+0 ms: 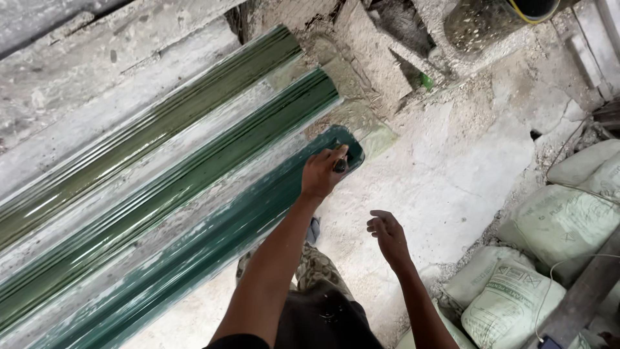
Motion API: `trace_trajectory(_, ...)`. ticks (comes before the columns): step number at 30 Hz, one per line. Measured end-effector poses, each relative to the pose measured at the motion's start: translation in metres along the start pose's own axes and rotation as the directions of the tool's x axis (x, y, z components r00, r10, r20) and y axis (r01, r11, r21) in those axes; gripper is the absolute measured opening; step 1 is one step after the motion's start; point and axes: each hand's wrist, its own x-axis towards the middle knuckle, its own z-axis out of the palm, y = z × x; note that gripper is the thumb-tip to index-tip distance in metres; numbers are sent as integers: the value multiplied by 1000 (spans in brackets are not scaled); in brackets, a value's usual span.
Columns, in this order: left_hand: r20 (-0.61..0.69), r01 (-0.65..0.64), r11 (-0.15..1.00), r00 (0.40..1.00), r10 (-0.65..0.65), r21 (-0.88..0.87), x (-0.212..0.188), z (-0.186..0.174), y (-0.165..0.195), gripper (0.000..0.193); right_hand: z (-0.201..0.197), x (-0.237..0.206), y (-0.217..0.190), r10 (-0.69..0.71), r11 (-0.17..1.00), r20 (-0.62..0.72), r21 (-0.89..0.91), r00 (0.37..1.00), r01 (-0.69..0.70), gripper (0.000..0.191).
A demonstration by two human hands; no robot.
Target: The person scrubs green pigment along long plaster mold strips with a sponge, then scrapes dried plaster residue from the inside of a terracotta bowl with a handheld scraper and brushes it out. They then scrape residue from a pink plastic cup and place the cup inside the bowl.
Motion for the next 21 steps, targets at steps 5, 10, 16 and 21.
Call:
trace_trajectory(5, 222, 260, 949, 950, -218, -179, 48, 11, 7, 27, -21, 4, -5, 41, 996, 20, 80, 999, -42, 32)
trace_trajectory(10, 259, 288, 809, 950, -174, -512, 54, -12, 4, 23, -41, 1, 10, 99, 993, -37, 72, 994, -96, 34)
trace_trajectory(16, 359, 189, 946, 929, -85, -264, 50, -11, 17, 28, -58, 6, 9, 64, 986, -43, -148, 997, -70, 35)
trace_trajectory(21, 159, 47, 935, 987, 10, -351, 53, -10, 24, 31, -53, 14, -4, 26, 990, -75, -137, 997, -37, 34)
